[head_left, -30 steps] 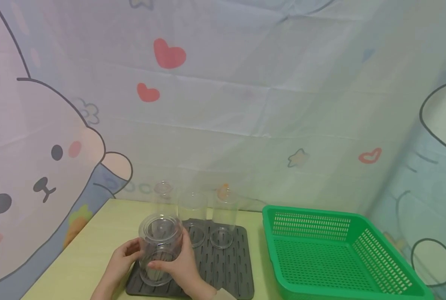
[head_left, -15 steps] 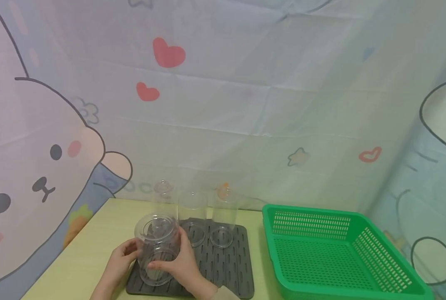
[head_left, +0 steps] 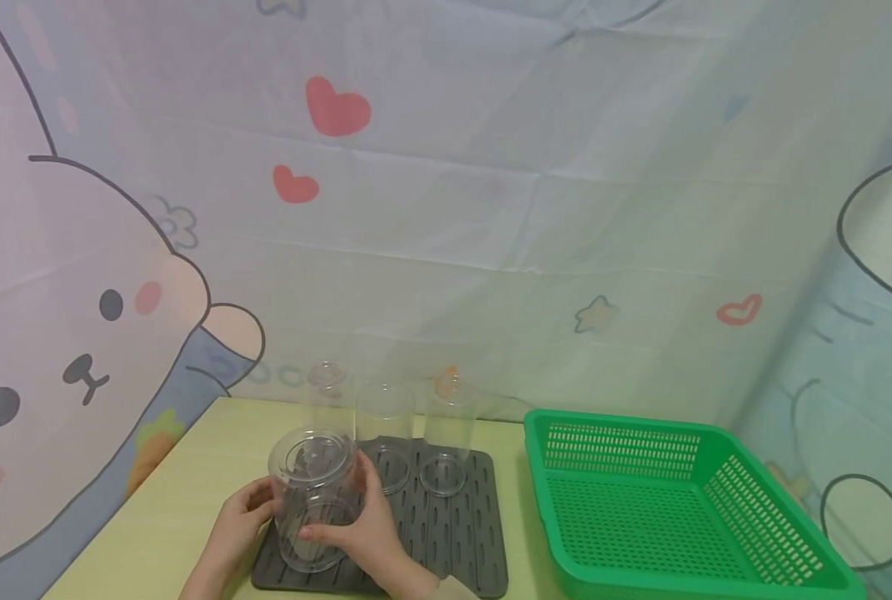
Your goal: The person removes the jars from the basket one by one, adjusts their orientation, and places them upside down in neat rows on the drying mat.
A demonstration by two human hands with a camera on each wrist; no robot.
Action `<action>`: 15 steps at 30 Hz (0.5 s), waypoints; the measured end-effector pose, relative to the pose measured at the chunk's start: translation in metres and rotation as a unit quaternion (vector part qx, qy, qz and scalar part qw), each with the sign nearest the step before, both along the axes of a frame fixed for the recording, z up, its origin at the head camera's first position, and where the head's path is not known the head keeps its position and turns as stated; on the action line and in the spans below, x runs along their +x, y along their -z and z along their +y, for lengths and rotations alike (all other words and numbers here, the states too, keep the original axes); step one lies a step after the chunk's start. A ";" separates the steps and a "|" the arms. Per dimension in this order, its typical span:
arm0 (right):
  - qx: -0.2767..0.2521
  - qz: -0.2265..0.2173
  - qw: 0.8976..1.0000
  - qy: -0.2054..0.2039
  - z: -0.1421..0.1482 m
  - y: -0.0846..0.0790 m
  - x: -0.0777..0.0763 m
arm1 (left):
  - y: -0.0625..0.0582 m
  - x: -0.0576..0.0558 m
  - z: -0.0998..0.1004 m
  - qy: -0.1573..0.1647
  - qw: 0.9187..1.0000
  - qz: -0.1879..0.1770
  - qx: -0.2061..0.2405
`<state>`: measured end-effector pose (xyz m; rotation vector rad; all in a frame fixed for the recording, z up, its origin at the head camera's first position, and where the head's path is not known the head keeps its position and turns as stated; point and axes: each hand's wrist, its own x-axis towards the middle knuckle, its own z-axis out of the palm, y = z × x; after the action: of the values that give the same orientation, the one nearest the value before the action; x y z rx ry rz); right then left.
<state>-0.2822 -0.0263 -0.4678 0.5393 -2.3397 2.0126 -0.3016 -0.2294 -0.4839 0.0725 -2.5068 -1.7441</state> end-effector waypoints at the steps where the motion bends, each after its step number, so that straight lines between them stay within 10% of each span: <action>1: -0.004 0.001 1.000 0.002 0.001 0.000 0.000 | -0.001 0.000 0.000 0.000 1.000 0.003 -0.001; 15: -0.106 0.117 0.986 0.054 0.035 -0.030 0.018 | -0.046 0.014 -0.008 -0.024 0.999 -0.002 -0.042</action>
<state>-0.2637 0.0090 -0.4382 0.5893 -1.9508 1.9942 -0.2874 -0.2373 -0.4383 0.1291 -2.5540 -1.6211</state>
